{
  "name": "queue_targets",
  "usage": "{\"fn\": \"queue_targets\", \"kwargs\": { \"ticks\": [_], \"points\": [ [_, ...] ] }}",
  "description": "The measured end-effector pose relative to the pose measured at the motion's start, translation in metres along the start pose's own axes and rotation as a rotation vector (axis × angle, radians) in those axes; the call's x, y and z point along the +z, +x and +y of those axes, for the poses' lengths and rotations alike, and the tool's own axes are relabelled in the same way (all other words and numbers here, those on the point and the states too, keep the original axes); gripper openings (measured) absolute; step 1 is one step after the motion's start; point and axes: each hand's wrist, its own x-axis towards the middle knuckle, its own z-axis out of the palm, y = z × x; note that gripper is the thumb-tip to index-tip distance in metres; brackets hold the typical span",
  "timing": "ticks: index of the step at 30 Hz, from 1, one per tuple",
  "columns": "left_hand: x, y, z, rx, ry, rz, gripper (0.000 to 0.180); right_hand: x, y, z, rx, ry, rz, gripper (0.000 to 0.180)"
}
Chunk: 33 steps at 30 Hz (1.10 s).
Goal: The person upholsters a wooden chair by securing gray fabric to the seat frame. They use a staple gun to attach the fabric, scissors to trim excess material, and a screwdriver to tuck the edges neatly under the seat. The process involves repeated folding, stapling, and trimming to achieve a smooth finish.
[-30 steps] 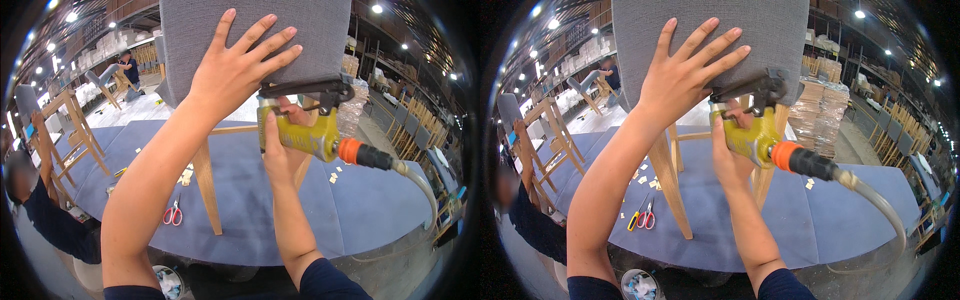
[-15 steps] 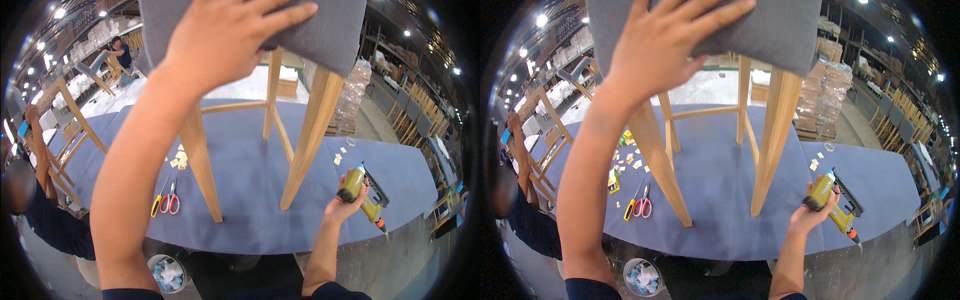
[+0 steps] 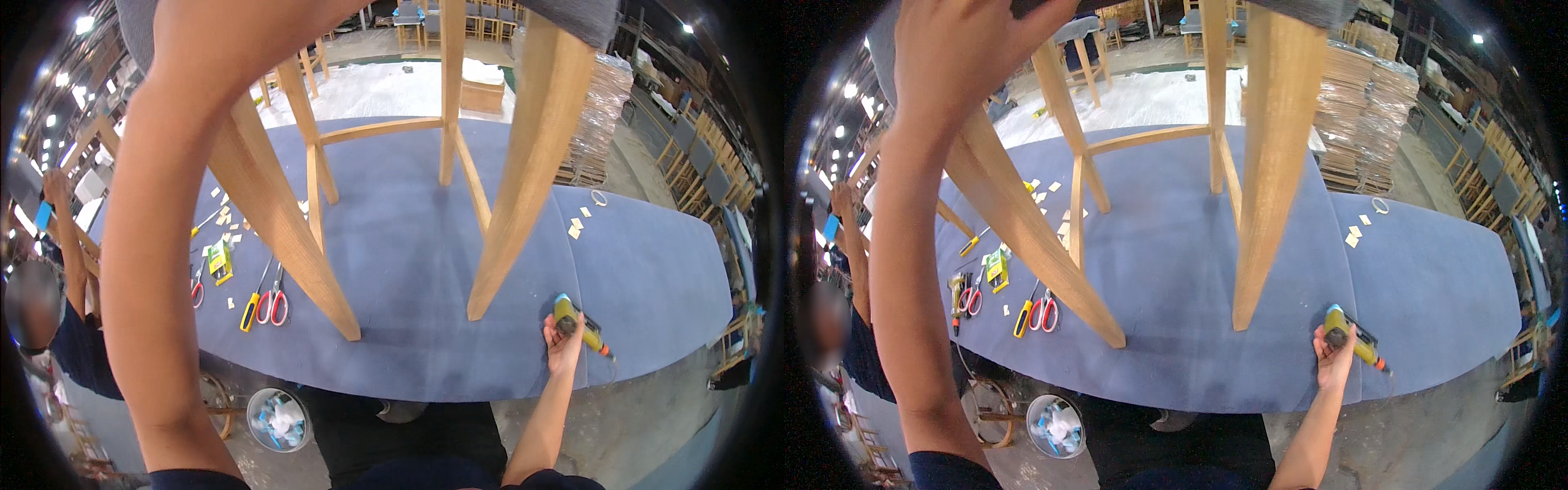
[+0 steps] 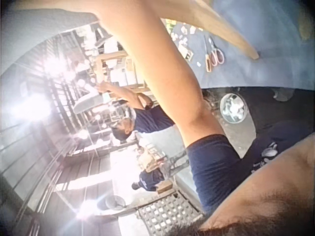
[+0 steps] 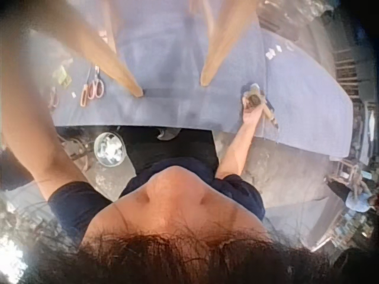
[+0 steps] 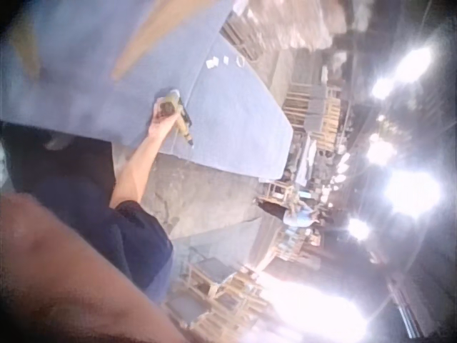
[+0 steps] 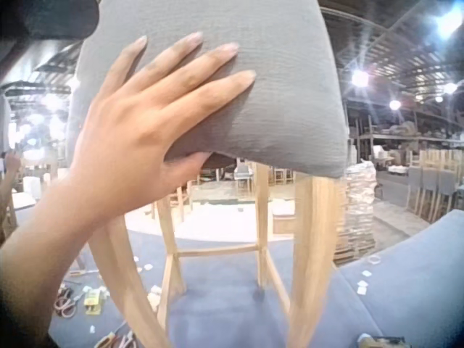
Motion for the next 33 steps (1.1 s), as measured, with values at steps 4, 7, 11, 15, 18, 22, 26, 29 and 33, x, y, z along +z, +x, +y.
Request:
{"fn": "queue_targets", "kwargs": {
  "ticks": [4, 7, 11, 15, 18, 22, 26, 29, 33],
  "points": [
    [-0.034, -0.001, 0.015, -0.061, 0.004, -0.233, 0.080, -0.001, 0.008, -0.029, 0.180, -1.020, -0.078, 0.070],
    [-0.058, -0.022, 0.036, -0.299, -0.253, -0.301, 0.081, 0.051, -0.015, -0.059, -0.240, -1.446, -0.042, 0.066],
    [-0.121, -0.069, 0.105, -0.777, -0.260, -0.491, 0.088, 0.163, -0.024, -0.090, -0.620, -0.923, -0.431, 0.047],
    [-0.154, -0.095, 0.182, -1.200, -0.151, -0.690, 0.096, 0.269, -0.038, -0.060, -0.433, -0.333, -0.736, 0.075],
    [-0.159, -0.099, 0.192, -1.278, -0.073, -0.729, 0.099, 0.272, -0.065, -0.051, -0.220, -0.248, -0.818, 0.073],
    [-0.154, -0.120, 0.179, -1.171, 0.011, -0.735, 0.103, 0.241, -0.136, -0.036, -0.281, -0.255, -0.703, 0.066],
    [-0.124, -0.185, 0.134, -1.164, -0.329, -0.567, 0.101, 0.223, -0.219, -0.004, -0.420, -0.540, -0.758, 0.045],
    [-0.108, -0.235, 0.092, -1.367, -0.661, -0.560, 0.080, 0.243, -0.268, 0.011, -0.594, -0.566, -0.923, 0.046],
    [-0.114, -0.179, 0.078, -1.862, -0.989, -0.505, 0.048, 0.263, -0.257, 0.010, -0.987, -0.615, -0.891, 0.054]
  ]
}}
